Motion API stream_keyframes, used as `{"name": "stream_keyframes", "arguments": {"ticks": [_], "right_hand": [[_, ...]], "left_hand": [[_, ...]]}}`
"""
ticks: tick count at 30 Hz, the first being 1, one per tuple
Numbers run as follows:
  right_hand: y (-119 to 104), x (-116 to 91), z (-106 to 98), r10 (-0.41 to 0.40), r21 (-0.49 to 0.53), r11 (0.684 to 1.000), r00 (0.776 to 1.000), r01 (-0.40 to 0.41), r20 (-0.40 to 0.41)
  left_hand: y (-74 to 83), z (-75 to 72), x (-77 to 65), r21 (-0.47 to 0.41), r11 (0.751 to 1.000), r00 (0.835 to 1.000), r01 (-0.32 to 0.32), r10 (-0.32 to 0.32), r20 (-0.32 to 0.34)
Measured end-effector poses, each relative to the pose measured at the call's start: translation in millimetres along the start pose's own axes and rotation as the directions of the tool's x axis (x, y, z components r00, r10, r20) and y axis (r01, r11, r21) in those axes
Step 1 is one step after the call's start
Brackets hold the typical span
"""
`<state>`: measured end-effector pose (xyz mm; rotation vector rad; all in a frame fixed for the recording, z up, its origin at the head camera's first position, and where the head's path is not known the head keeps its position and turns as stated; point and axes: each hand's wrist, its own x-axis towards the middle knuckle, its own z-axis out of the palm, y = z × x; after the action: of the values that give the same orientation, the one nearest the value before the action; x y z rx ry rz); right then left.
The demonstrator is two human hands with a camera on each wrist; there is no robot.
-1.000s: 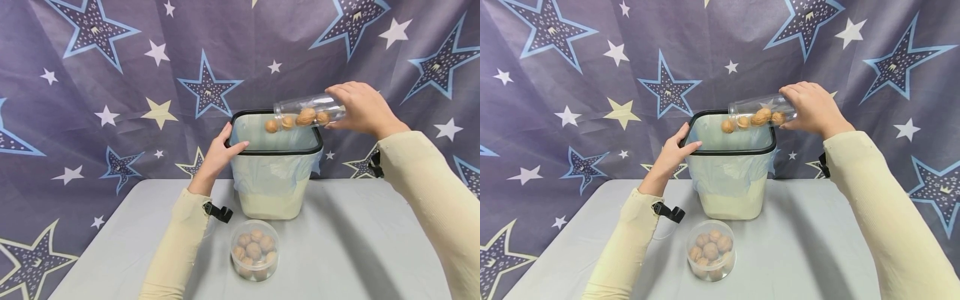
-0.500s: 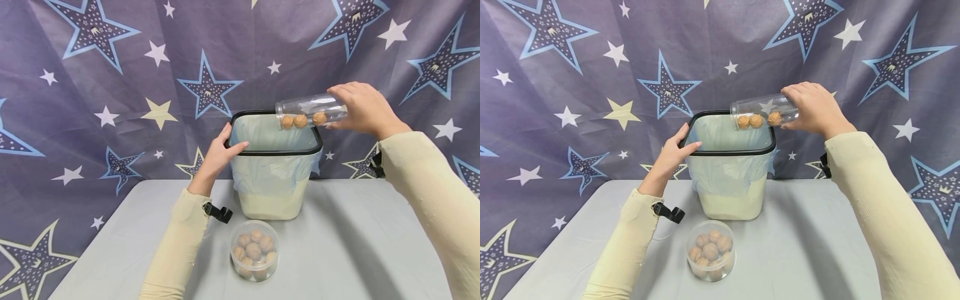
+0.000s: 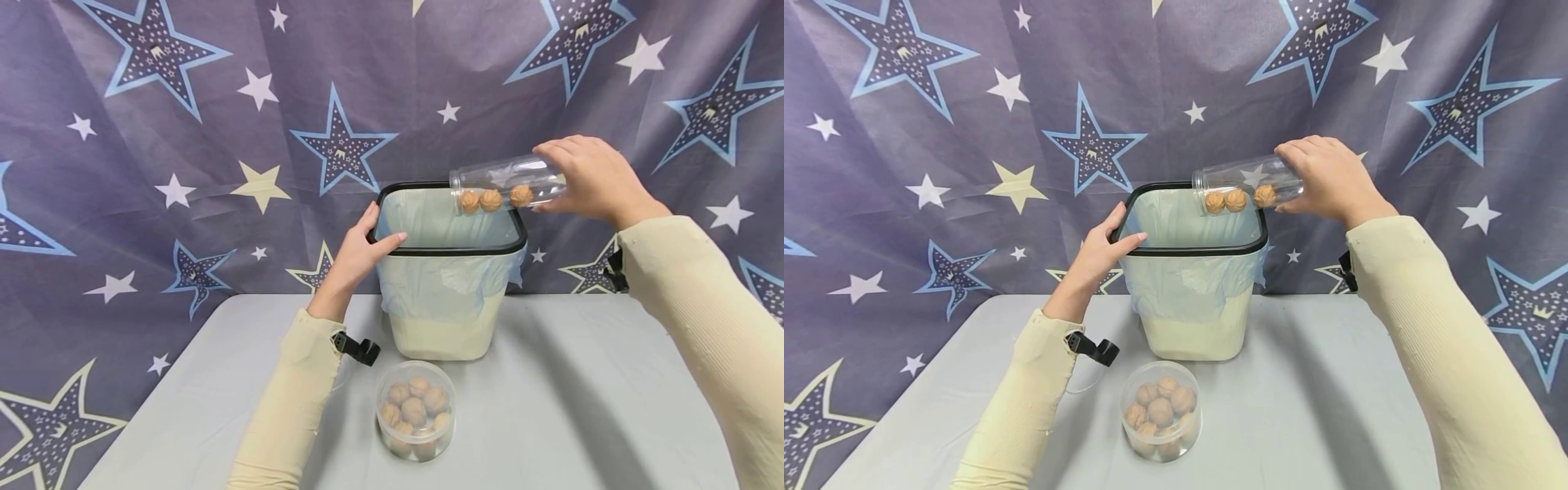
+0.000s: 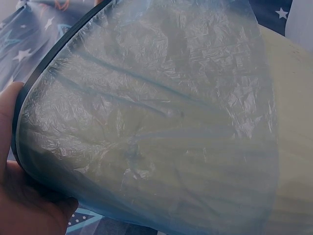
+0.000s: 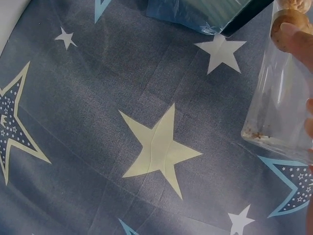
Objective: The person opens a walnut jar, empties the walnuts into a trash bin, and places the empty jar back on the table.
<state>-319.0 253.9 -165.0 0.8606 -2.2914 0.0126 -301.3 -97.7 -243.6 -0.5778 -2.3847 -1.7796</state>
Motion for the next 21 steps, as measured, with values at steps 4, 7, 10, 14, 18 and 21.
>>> {"name": "stream_keyframes", "arguments": {"ticks": [4,7,10,14,18,21], "right_hand": [[0.2,0.3,-0.1,-0.006,-0.003,1.0,1.0,0.006,-0.003],[0.4,0.5,0.1,-0.007,-0.005,1.0,1.0,0.007,-0.001],[0.3,0.5,0.4,-0.005,-0.006,1.0,1.0,0.005,0.002],[0.2,0.2,1.1,-0.011,-0.005,1.0,1.0,0.011,-0.004],[0.5,-0.2,1.1,-0.018,-0.009,1.0,1.0,0.018,-0.013],[0.8,-0.5,0.6,-0.015,-0.016,1.0,1.0,0.015,-0.013]], "left_hand": [[13.0,1.1,-8.5,0.005,1.0,1.0,0.0,0.0,0.003],[9.7,0.9,-6.7,-0.005,1.0,1.0,-0.003,0.003,0.001],[-2.5,0.7,0.2,-0.008,1.0,1.0,-0.016,0.016,-0.006],[-13.7,0.5,5.8,0.002,0.999,0.999,-0.033,0.033,-0.015],[-13.5,0.5,5.7,-0.001,1.0,1.0,-0.026,0.026,-0.015],[-12.3,0.4,6.0,-0.009,1.0,1.0,-0.018,0.018,-0.008]]}}
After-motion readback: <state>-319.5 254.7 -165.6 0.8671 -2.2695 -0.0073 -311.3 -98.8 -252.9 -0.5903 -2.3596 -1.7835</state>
